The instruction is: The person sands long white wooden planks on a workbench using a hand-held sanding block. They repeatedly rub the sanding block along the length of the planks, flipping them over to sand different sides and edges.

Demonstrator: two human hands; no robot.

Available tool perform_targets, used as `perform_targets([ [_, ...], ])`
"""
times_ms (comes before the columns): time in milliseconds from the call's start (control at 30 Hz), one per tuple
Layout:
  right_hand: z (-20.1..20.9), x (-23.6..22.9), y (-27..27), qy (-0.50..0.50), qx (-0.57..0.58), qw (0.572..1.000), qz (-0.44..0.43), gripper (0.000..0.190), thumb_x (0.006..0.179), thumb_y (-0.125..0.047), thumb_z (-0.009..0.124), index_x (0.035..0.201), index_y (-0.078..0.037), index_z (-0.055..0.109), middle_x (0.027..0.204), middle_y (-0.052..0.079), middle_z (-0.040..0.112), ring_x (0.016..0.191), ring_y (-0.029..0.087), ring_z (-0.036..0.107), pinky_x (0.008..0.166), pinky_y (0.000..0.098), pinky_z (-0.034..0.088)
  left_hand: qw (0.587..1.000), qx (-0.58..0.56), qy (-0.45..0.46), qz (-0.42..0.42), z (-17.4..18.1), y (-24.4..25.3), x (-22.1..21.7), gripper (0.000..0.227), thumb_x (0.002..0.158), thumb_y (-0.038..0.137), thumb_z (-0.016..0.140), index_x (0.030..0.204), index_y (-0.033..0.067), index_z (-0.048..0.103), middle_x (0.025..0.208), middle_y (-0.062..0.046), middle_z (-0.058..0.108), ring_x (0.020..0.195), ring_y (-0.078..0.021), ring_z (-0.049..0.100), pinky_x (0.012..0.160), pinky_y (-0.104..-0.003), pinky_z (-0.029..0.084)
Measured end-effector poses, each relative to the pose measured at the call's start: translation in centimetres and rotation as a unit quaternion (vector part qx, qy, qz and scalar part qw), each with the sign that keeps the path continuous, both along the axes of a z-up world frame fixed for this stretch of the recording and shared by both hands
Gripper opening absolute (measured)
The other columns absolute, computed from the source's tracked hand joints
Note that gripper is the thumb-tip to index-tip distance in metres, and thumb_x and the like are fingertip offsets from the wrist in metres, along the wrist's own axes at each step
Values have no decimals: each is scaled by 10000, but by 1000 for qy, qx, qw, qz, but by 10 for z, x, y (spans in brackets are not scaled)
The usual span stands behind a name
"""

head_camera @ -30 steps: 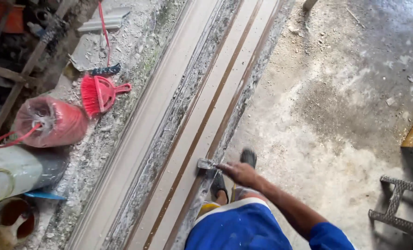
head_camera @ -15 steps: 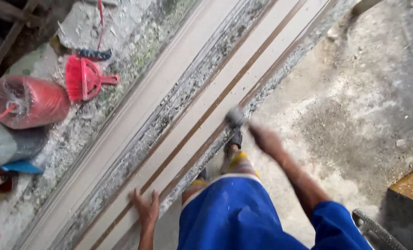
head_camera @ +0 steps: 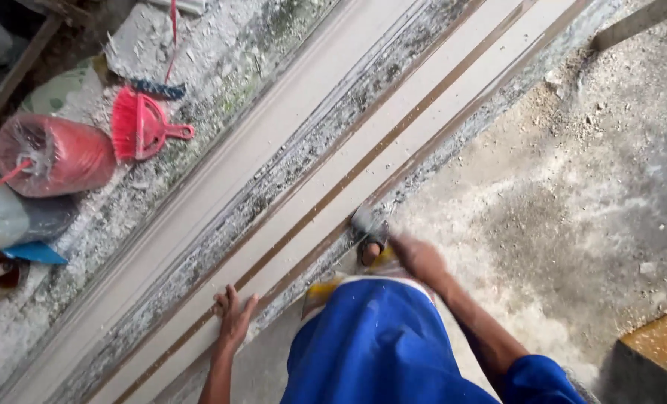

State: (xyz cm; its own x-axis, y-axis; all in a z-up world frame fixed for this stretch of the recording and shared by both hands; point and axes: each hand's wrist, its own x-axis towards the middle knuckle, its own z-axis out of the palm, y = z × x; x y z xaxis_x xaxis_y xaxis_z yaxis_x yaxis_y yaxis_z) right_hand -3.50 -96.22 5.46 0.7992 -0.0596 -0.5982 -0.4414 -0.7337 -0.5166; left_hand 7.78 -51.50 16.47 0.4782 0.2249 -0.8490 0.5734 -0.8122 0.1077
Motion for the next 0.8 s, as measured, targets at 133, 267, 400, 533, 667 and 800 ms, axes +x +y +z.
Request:
perform_targets([
  [133,56,11,0,-133,-90,985,-56,479,1037,-411,516,1511,-421,452,954,163,665,812,459,698,701,601,572,999,-24,-3,-42,46,-14,-1,1043,943,731,478,1674,179,-20,1696,-251,-145,1544,-504,-111,1245,-656,85],
  [267,25,15,0,-86,-24,995,53,454,1013,-266,452,1457,-287,546,1094,216,706,1008,466,701,869,594,570,999,-37,-3,-37,52,-34,16,1012,954,682,484,1669,156,-2,1700,-266,-106,1552,-499,-101,1262,-650,93],
  [400,14,40,-79,-184,-108,963,-163,437,1069,-334,560,1502,-279,550,1160,223,716,1004,482,674,863,634,529,999,-16,-15,-44,35,-15,7,1015,936,719,488,1677,195,34,1699,-251,-93,1560,-483,-47,1244,-634,150],
  [533,59,45,-28,-75,-50,992,-94,441,1065,-426,444,1455,-278,586,1334,220,663,1287,460,572,1111,586,446,998,-18,-23,-53,33,-19,10,1029,935,722,481,1671,174,15,1701,-259,-105,1559,-500,-51,1256,-650,111],
  [667,22,50,-67,-151,-33,975,-162,386,1072,-396,465,1416,-253,564,1187,222,690,1121,467,626,980,596,497,998,-11,-40,-53,11,-8,0,1036,924,756,484,1672,184,52,1705,-248,-81,1558,-505,-25,1263,-631,117],
  [800,111,117,-72,-138,-85,957,-242,426,1100,-368,471,1519,-302,501,1238,267,684,1135,540,600,1011,631,439,996,37,-15,-79,-43,12,-12,1058,855,890,409,1652,369,-53,1730,-53,-158,1568,-462,-7,1172,-761,103],
])
